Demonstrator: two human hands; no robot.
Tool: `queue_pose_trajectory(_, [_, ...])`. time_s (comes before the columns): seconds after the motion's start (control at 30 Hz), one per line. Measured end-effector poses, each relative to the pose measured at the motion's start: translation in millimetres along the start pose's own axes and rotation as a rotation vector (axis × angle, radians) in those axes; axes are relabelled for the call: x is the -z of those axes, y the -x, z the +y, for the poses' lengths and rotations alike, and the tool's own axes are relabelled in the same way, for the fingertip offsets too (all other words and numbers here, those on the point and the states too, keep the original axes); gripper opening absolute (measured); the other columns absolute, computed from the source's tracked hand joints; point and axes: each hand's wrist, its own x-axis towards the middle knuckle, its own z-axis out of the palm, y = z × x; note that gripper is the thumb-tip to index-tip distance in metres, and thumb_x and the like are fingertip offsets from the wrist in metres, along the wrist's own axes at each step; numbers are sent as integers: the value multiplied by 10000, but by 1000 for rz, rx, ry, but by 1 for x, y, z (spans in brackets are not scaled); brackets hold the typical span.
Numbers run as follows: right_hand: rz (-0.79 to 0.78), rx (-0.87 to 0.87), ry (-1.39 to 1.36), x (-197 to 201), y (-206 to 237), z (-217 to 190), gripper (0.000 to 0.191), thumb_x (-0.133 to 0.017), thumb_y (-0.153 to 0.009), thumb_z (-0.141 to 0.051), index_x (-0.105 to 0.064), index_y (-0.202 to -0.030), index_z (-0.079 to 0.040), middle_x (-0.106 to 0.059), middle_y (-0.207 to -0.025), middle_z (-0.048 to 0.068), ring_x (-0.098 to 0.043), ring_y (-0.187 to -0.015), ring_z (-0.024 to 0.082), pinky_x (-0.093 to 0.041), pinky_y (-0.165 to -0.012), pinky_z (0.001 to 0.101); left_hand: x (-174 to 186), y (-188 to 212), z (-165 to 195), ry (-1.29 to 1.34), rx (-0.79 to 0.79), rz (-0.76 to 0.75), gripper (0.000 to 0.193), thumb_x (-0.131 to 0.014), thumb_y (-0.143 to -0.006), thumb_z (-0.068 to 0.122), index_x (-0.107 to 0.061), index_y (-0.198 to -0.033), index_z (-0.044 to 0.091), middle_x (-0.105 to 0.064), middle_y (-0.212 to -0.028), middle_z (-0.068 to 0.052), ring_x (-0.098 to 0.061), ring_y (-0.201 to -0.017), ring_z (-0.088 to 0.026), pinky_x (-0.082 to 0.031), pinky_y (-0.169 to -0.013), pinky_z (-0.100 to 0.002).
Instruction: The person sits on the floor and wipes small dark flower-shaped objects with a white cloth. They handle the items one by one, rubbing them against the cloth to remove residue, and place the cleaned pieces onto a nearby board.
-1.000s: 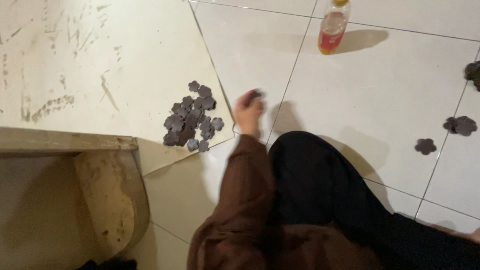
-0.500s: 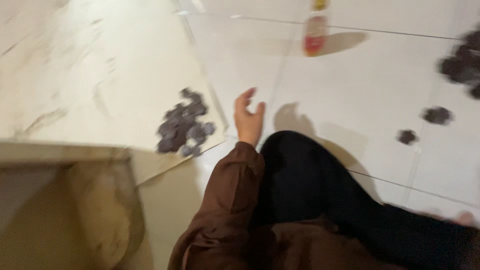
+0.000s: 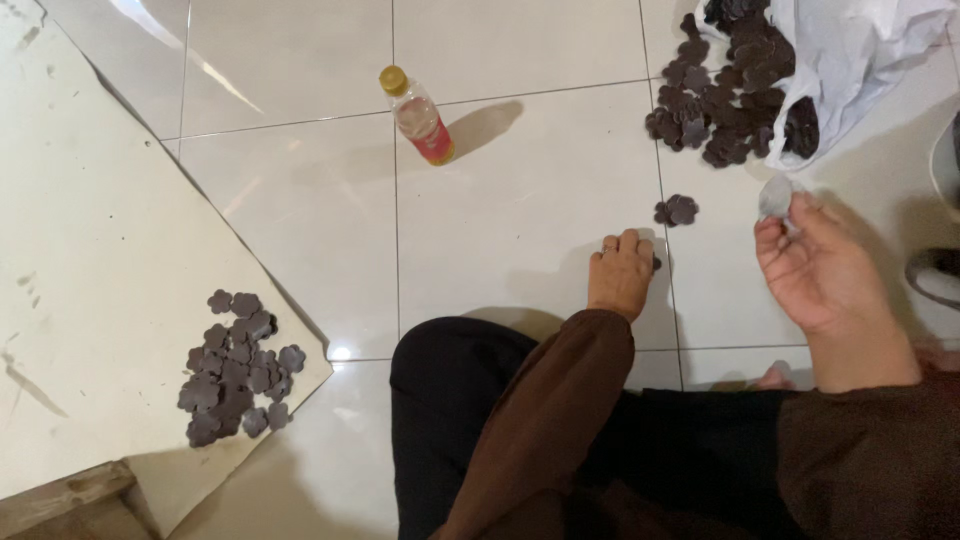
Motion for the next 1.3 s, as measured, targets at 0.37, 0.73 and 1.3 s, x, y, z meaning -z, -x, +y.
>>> queue_pose_trajectory(0.37, [47,-85,20,34,-45,27,259,-656,-1030,-71,-579,-1265,8,-630,-1197,95,-622,-1029,137,-582,-917,232,19,-33,-45,700,240,-91,252,-705,-851,82,-656,-1098,72,-755,-1073,-158,-739,-1025,-314,-577,-925,-411])
queue_pose_trajectory(0.73, [79,-97,821,8,-65,87,239,-661,-941,-74,-660,-1177,-35,-707,-1103,84,-665,-963,154,-575,-877,259,52,33,-67,223,-21,112,515,-715,-794,61,-634,-1302,85,-617,-1279,-151,-605,-1052,-404,-538,-910,-471])
queue_pose_trajectory(1.3, [-147,634,1554,-19,-71,156,99,-718,-956,-64,-709,-1003,23,-674,-1039,155,-671,-857,324,-545,-743,405,40,17,-52,101,-23,-438,707,-491,-935,47,-302,-1614,100,-721,-1153,-137,-706,-1009,-317,-574,-794,-439])
